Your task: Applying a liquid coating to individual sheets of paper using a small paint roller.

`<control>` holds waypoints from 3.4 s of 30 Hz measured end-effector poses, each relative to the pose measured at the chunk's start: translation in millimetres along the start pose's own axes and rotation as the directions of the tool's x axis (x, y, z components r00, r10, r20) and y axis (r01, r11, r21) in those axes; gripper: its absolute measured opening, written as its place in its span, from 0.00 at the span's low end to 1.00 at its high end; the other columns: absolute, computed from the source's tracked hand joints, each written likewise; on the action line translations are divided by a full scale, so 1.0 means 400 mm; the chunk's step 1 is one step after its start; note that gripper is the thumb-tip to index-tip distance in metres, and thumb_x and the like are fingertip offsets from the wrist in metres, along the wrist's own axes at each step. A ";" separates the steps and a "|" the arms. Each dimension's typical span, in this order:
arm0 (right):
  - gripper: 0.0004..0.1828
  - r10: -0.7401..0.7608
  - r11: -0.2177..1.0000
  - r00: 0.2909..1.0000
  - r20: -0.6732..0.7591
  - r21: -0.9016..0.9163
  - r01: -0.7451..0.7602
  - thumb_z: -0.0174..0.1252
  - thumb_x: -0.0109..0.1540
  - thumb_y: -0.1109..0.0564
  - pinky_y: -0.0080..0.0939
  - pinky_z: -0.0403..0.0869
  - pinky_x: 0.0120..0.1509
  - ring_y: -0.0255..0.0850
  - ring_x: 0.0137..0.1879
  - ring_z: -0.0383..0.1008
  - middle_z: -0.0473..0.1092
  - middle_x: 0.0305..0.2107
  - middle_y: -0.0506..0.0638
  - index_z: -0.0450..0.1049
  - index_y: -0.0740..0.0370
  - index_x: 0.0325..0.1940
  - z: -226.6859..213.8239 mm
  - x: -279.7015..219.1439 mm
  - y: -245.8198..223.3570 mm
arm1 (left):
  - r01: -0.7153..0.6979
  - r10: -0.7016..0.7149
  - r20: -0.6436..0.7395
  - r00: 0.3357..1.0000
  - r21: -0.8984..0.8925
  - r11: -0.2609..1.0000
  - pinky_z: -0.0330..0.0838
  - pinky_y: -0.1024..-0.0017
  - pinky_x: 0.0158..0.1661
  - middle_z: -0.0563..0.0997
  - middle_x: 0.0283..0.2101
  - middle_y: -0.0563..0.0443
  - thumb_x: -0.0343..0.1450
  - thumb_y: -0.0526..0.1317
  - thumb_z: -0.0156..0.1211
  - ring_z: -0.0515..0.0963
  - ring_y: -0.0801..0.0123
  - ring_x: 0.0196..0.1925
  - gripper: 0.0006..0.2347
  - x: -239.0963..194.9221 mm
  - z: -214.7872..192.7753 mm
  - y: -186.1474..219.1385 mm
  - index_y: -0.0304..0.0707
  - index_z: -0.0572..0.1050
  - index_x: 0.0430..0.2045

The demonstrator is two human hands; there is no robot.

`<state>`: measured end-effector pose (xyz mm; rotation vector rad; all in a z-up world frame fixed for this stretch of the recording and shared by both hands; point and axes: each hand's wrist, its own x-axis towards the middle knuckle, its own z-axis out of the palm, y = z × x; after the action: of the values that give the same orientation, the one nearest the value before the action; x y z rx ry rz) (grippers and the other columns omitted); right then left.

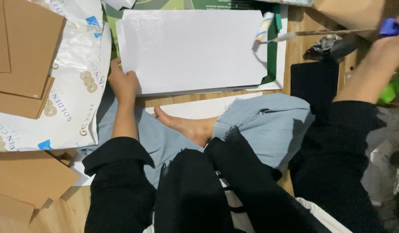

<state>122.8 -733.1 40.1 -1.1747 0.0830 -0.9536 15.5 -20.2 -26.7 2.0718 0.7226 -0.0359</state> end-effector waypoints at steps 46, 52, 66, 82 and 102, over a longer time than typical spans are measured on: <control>0.44 0.643 0.706 0.529 -0.554 0.696 -0.129 0.61 0.39 0.48 0.60 0.59 0.69 0.61 0.69 0.55 0.57 0.61 0.69 0.62 0.65 0.58 0.353 -0.517 -0.160 | -0.034 0.031 -0.083 0.996 -0.039 0.999 0.67 0.70 0.40 0.76 0.32 0.50 0.57 0.34 0.43 0.74 0.63 0.34 0.17 -0.006 0.002 -0.018 0.42 0.71 0.40; 0.42 0.648 0.695 0.559 -0.518 0.702 -0.155 0.68 0.36 0.53 0.61 0.61 0.70 0.62 0.64 0.62 0.63 0.52 0.69 0.64 0.67 0.51 0.293 -0.478 -0.089 | 0.226 -0.221 0.079 0.972 -0.053 0.973 0.66 0.71 0.44 0.73 0.45 0.51 0.62 0.39 0.39 0.70 0.66 0.46 0.18 -0.012 -0.046 0.113 0.40 0.70 0.45; 0.43 0.774 0.625 0.432 -0.463 0.668 -0.404 0.66 0.31 0.47 0.53 0.72 0.56 0.59 0.55 0.71 0.65 0.51 0.69 0.68 0.62 0.49 0.299 -0.466 -0.126 | 0.258 -0.288 0.154 0.945 0.189 0.947 0.65 0.67 0.33 0.73 0.38 0.45 0.59 0.40 0.50 0.71 0.60 0.39 0.14 0.164 0.007 0.105 0.34 0.72 0.35; 0.56 0.726 0.684 0.491 -0.482 0.579 -0.443 0.69 0.21 0.45 0.46 0.70 0.48 0.53 0.49 0.69 0.63 0.45 0.65 0.65 0.65 0.52 0.328 -0.460 -0.128 | -0.708 0.676 0.400 0.619 0.657 0.260 0.51 0.67 0.10 0.76 0.39 0.38 0.62 0.23 0.47 0.62 0.57 0.09 0.26 -0.054 0.057 0.170 0.42 0.62 0.56; 0.29 0.743 0.669 0.501 -0.444 0.475 -0.571 0.50 0.44 0.48 0.44 0.70 0.46 0.46 0.38 0.78 0.68 0.41 0.60 0.66 0.66 0.44 0.219 -0.410 0.081 | -0.615 0.660 -0.326 0.676 0.244 0.750 0.65 0.64 0.26 0.78 0.23 0.45 0.62 0.31 0.45 0.75 0.57 0.23 0.06 0.461 -0.356 0.536 0.36 0.73 0.21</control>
<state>84.8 -556.8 -14.9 -0.4337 0.8660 -0.5620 241.9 89.9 165.1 2.3679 0.1713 0.7830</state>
